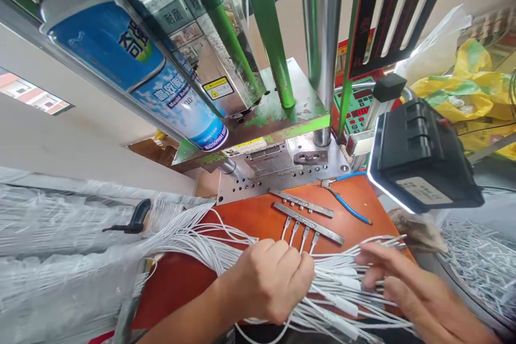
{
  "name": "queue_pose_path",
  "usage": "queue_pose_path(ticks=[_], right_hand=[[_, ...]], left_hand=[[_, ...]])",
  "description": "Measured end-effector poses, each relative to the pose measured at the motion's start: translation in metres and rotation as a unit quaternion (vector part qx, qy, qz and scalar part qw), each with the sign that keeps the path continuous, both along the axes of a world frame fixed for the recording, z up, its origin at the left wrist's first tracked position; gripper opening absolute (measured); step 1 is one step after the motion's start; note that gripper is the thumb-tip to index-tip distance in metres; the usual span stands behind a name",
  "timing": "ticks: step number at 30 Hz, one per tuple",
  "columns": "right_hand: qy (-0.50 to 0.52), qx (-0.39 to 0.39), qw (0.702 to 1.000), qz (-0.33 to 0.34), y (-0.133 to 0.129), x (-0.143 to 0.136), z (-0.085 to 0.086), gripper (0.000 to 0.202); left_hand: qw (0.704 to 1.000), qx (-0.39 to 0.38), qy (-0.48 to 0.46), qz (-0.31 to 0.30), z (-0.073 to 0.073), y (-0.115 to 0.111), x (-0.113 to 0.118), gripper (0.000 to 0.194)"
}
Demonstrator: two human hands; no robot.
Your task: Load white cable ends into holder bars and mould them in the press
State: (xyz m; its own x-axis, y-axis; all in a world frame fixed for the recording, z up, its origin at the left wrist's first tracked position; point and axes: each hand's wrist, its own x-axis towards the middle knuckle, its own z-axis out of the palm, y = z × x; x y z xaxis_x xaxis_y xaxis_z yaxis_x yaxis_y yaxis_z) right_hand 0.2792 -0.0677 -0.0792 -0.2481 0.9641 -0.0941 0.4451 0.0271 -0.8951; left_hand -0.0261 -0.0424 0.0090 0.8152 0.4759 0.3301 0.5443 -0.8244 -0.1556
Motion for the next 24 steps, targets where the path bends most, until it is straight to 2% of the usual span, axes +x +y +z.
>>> queue_pose_path(ticks=[2, 4, 7, 11, 15, 20, 22, 23, 24], right_hand=[[0.091, -0.111, 0.986, 0.080, 0.008, -0.021, 0.014, 0.045], [0.159, -0.182, 0.965, 0.101, 0.014, -0.038, 0.025, 0.046], [0.216, -0.197, 0.953, 0.082, 0.014, -0.049, 0.033, 0.043], [0.260, -0.216, 0.938, 0.070, 0.007, -0.047, 0.031, 0.037], [0.268, -0.191, 0.943, 0.054, 0.001, -0.047, 0.031, 0.033], [0.254, -0.170, 0.950, 0.058, -0.003, -0.049, 0.041, 0.036], [0.225, -0.146, 0.961, 0.067, -0.001, -0.048, 0.040, 0.036], [0.191, -0.114, 0.972, 0.069, 0.002, -0.047, 0.037, 0.035], [0.147, -0.066, 0.984, 0.070, 0.005, -0.047, 0.032, 0.033]], left_hand=[[1.000, 0.009, -0.003, -0.008, 0.003, -0.001, 0.001, 0.023], [1.000, 0.017, -0.012, -0.014, 0.007, -0.004, 0.001, 0.026], [0.999, 0.019, -0.024, -0.021, 0.010, -0.009, 0.000, 0.029], [0.999, 0.028, -0.016, -0.041, 0.014, -0.015, -0.002, 0.030], [0.997, 0.046, -0.019, -0.054, 0.018, -0.019, -0.002, 0.029], [0.995, 0.066, -0.053, -0.055, 0.018, -0.031, -0.003, 0.030], [0.992, 0.080, -0.081, -0.050, 0.014, -0.032, -0.018, 0.029], [0.989, 0.092, -0.116, -0.021, 0.012, -0.029, -0.031, 0.027], [0.980, 0.104, -0.166, 0.038, 0.009, -0.024, -0.048, 0.026]])
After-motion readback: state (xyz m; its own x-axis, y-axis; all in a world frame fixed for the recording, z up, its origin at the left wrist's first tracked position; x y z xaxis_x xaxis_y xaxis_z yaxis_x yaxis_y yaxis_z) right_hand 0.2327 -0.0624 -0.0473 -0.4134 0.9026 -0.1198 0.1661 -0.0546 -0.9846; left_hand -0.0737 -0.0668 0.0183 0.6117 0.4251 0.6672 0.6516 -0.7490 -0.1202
